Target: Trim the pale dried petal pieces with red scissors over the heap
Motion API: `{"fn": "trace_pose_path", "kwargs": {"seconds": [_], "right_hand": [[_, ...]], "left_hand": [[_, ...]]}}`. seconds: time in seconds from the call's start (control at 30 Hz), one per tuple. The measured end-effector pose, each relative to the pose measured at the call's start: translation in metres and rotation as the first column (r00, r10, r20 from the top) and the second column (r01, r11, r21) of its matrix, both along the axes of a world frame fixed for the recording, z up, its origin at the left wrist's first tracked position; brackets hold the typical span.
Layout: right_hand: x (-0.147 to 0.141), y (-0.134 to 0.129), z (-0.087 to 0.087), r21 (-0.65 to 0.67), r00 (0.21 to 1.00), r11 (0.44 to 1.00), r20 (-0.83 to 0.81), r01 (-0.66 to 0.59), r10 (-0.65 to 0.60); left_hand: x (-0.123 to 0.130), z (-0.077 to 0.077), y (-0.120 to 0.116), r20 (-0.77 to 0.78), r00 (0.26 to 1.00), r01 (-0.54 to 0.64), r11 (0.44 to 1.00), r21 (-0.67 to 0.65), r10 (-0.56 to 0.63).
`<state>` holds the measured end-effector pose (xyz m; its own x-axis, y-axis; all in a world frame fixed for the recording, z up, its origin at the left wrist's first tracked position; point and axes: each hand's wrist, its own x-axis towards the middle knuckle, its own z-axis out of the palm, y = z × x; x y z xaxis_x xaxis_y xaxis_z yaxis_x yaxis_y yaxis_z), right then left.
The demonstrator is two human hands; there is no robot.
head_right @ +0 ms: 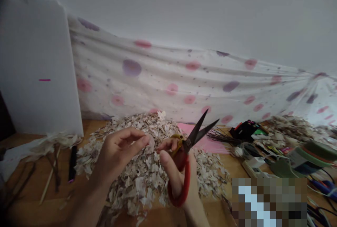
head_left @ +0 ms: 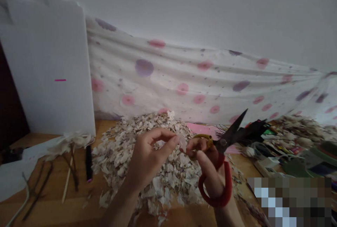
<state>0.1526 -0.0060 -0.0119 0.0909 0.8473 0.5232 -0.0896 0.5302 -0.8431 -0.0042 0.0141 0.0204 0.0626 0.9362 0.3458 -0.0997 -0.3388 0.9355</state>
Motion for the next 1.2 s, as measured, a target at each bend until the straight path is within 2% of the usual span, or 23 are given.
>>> {"fn": "trace_pose_path", "kwargs": {"seconds": [0.2,0.37,0.43,0.57,0.7,0.87,1.2], "right_hand": [[-0.009,-0.01,0.006,-0.076,0.997,0.995,0.041,0.062,-0.059],[-0.006,-0.007,0.005,-0.105,0.989,0.992,0.139,0.069,-0.054],[-0.003,-0.006,0.002,-0.1,0.984,0.994,0.177,0.033,-0.015],[0.007,-0.007,-0.009,-0.036,0.97,0.985,0.169,-0.171,0.175],[0.011,-0.01,-0.012,-0.118,0.904,0.966,0.341,-0.229,0.257],[0.002,-0.008,-0.006,-0.123,0.835,0.983,0.52,-0.136,0.181],[0.004,-0.006,0.001,-0.132,0.754,0.99,0.645,-0.05,0.124]], "left_hand": [[0.006,-0.005,0.001,-0.029,0.992,0.128,0.99,0.053,-0.126],[0.015,-0.008,0.0,0.071,0.978,0.202,0.978,-0.058,-0.197],[0.016,-0.007,0.0,0.107,0.973,0.215,0.973,-0.082,-0.205],[0.014,-0.005,0.0,0.172,0.981,0.112,0.989,-0.095,-0.095],[0.012,-0.003,-0.002,0.232,0.973,0.013,0.998,-0.061,0.001],[0.01,-0.004,-0.003,0.224,0.973,0.066,0.996,-0.053,-0.053],[0.009,-0.005,-0.002,0.164,0.979,0.125,0.992,-0.034,-0.118]]}}
